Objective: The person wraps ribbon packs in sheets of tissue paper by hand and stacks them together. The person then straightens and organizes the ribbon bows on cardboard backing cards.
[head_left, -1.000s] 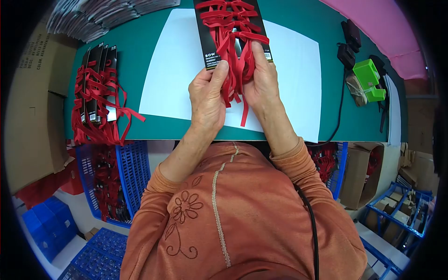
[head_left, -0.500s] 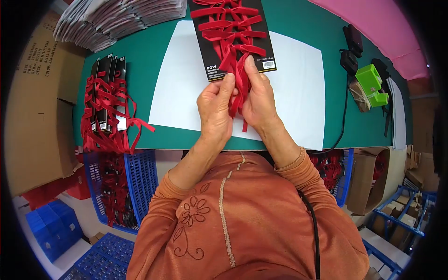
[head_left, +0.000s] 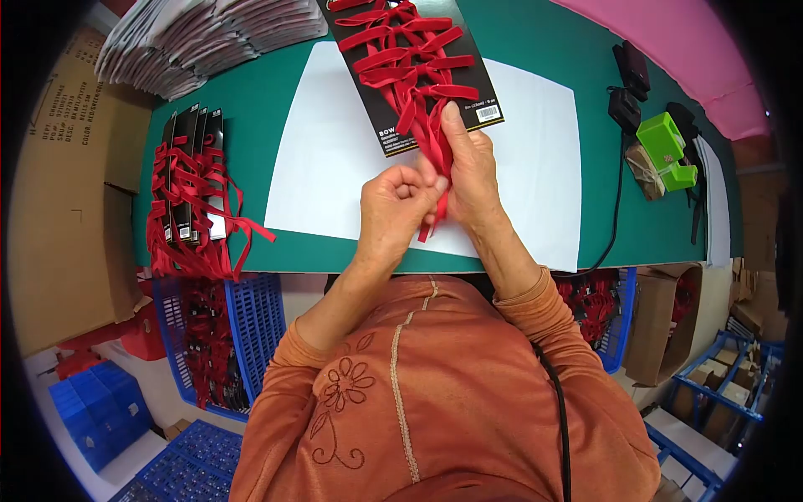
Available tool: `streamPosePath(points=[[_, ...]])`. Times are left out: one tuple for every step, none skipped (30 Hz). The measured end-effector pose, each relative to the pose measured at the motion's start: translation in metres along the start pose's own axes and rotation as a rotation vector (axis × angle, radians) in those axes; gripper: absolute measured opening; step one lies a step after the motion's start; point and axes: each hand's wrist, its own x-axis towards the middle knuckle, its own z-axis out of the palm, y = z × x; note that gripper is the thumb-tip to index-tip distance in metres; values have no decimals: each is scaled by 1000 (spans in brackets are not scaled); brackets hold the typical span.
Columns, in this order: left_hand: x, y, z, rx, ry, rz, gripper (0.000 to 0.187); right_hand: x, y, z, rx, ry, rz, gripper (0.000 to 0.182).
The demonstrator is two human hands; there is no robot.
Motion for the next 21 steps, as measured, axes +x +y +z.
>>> streamPosePath(points=[[-3, 6, -4, 79, -82, -9, 8, 0, -2, 0, 21, -1, 8, 31], [-6, 16, -10, 80, -82, -7, 8, 0, -6, 1, 42, -4, 14, 31], [-11, 31, -18, 332, -144, 124, 6, 1, -10, 1, 63, -6, 18, 32], [-16, 45, -23, 582, -207, 248, 9, -1, -11, 0, 86, -2, 27, 32], [-15, 59, -23, 612, -81, 498, 10, -4, -12, -1, 88, 3, 36, 32], [-7, 73, -24, 637, 56, 748, 11, -6, -12, -3, 36, -36, 35, 32], [7, 88, -26, 752, 122, 1002, 13, -8, -13, -3, -14, -82, 34, 31], [22, 100, -29, 829, 162, 1104, 13, -10, -13, -4, -64, -129, 31, 31], [32, 109, -31, 906, 201, 1207, 13, -11, -12, -3, -113, -175, 26, 31], [33, 117, -33, 911, 208, 1202, 13, -12, -11, -3, -112, -181, 33, 31], [34, 124, -33, 1027, 182, 1192, 13, -13, -10, -4, -145, -191, 24, 31], [34, 130, -33, 1142, 154, 1180, 14, -14, -10, -5, -179, -201, 13, 31], [35, 135, -32, 1255, 122, 1168, 16, -15, -10, -6, -213, -209, 1, 31], [36, 138, -32, 1366, 85, 1154, 18, -16, -9, -8, -247, -214, -13, 31], [38, 139, -32, 1366, 82, 1150, 18, -17, -9, -10, -247, -211, -9, 31], [39, 141, -34, 1416, 48, 1090, 19, -18, -9, -11, -260, -221, -2, 31], [41, 143, -37, 1465, 17, 1032, 20, -18, -9, -11, -273, -234, 4, 30], [42, 145, -39, 1515, -13, 973, 22, -17, -9, -11, -286, -247, 8, 30], [42, 145, -39, 1564, -46, 913, 24, -17, -10, -11, -296, -259, 12, 29], [42, 144, -38, 1567, -49, 911, 24, -17, -10, -11, -293, -257, 13, 29], [43, 142, -35, 1542, -7, 936, 20, -17, -11, -10, -225, -250, 58, 29]])
